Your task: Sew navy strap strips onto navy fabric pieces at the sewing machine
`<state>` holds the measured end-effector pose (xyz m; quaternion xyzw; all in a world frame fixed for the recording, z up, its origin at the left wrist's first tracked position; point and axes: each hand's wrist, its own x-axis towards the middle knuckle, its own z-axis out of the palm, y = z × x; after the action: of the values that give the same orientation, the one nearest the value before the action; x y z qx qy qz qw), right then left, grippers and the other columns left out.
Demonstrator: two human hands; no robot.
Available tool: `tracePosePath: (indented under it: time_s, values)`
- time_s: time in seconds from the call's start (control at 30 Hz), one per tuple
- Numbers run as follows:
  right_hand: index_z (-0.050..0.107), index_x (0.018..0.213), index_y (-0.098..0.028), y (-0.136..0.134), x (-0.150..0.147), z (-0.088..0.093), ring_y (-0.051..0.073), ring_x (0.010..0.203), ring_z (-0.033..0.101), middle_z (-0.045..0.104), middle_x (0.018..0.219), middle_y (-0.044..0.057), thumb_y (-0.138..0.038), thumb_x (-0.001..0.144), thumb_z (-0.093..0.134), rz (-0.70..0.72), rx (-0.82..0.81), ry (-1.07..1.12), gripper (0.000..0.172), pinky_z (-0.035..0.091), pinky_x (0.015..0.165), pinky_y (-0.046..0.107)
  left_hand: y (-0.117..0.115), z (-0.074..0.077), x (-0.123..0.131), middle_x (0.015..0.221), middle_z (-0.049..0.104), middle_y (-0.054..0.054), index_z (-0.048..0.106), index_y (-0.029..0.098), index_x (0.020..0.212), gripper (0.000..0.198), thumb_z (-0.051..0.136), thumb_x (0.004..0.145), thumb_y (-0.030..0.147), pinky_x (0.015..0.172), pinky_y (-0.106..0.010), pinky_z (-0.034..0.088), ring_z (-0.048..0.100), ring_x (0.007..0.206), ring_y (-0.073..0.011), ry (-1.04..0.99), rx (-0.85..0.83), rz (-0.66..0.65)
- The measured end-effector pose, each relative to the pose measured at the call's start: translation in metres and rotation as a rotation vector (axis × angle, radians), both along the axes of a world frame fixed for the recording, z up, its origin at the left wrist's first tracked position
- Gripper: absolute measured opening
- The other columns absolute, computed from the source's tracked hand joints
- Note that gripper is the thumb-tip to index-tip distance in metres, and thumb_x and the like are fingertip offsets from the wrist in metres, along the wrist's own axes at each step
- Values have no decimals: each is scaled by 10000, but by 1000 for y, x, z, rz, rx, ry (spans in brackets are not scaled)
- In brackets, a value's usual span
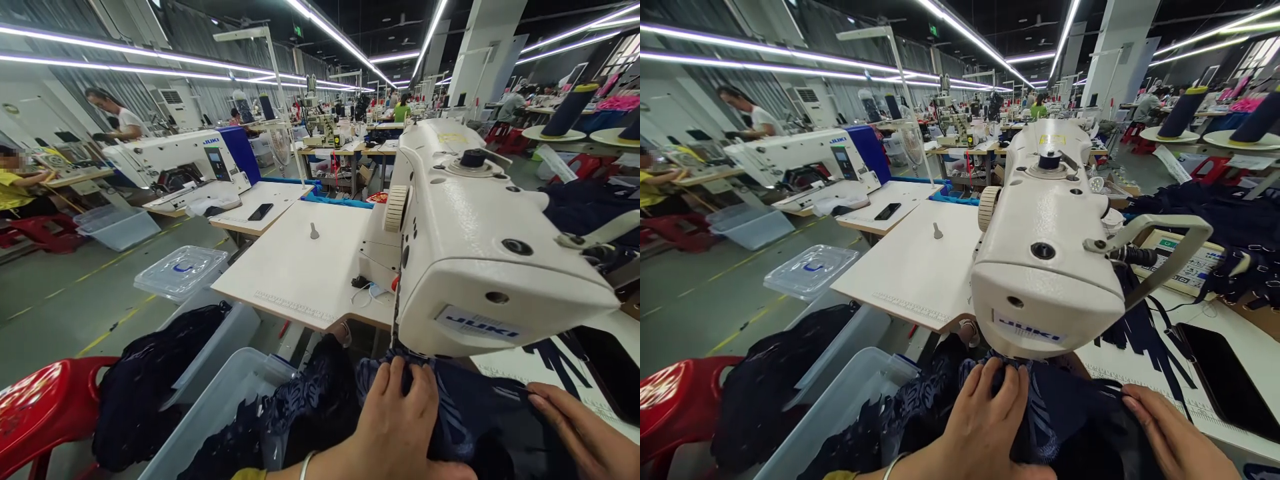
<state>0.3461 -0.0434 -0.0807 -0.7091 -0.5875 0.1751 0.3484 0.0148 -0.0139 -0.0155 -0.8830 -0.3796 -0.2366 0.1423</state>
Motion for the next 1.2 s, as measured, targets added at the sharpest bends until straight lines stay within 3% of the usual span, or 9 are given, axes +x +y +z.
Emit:
tracePosePath:
  time_s: [0.17, 0.3, 0.43, 0.53, 0.67, 0.8, 0.9, 1.07, 1.2]
  values:
    - [724, 928, -338, 12, -31, 39, 332, 1019, 691, 731, 1056, 136, -680, 721, 602, -19, -182, 126, 418, 581, 778, 354, -4, 13, -21, 1240, 596, -108, 520, 106, 1331, 640, 513, 844, 519, 1030, -404, 364, 485, 1190, -308, 4, -107, -51]
    - [713, 847, -267, 20, -77, 71, 293, 1000, 696, 736, 1024, 91, -614, 777, 602, 174, -136, 260, 372, 578, 816, 319, 8, 5, -45, 1186, 597, -140, 626, 116, 1140, 326, 474, 881, 245, 993, -412, 412, 516, 1153, -283, -117, -54, 94]
    - [659, 929, -230, 29, -126, 80, 169, 580, 657, 640, 663, -10, -509, 913, 526, 409, -324, 593, 309, 551, 606, 278, 23, -10, -59, 1139, 595, -162, 618, 87, 1132, 372, 348, 888, 17, 930, -394, 463, 541, 1114, -257, -166, 46, 265]
    - [589, 1050, -224, 37, -150, 74, 115, 466, 572, 564, 690, -53, -498, 913, 543, 351, -292, 741, 311, 503, 520, 263, 25, -13, -58, 1295, 554, -133, 552, 117, 1292, 403, 349, 950, 53, 991, -356, 424, 501, 1204, -227, -78, 111, 96]
    - [524, 1158, -243, 43, -152, 73, 156, 562, 601, 569, 683, -46, -533, 932, 487, 382, -312, 562, 369, 500, 539, 277, 26, -9, -47, 1479, 429, -13, 521, 207, 1361, 370, 395, 1014, 180, 1084, -319, 344, 404, 1327, -188, 144, 121, -237]
    - [545, 1162, -298, 41, -133, 81, 216, 927, 667, 701, 914, 7, -511, 919, 539, 430, -345, 324, 323, 527, 804, 314, 32, -6, -42, 1454, 468, -26, 537, 208, 1350, 359, 412, 1015, 194, 1100, -349, 322, 428, 1308, -196, 136, 157, -195]
    - [556, 1230, -340, 35, -125, 80, 243, 1116, 625, 691, 1140, 21, -531, 889, 572, 400, -345, 302, 391, 545, 863, 312, 34, -8, -42, 1389, 534, -20, 503, 284, 1382, 379, 445, 1012, 228, 1082, -376, 326, 463, 1280, -210, 96, 169, -170]
    - [586, 1252, -360, 15, -130, 68, 263, 1157, 621, 663, 1248, 35, -532, 898, 545, 279, -176, 238, 395, 576, 869, 324, 32, -10, -42, 1400, 523, -16, 480, 305, 1397, 398, 477, 1004, 241, 1109, -405, 269, 442, 1302, -218, 110, 142, -167]
    - [595, 1226, -365, 6, -138, 62, 259, 1013, 676, 702, 1092, 51, -533, 898, 531, 202, -22, 83, 374, 599, 764, 318, 31, -7, -41, 1414, 513, -12, 511, 280, 1374, 373, 434, 1015, 221, 1136, -412, 217, 418, 1319, -214, 112, 107, -179]
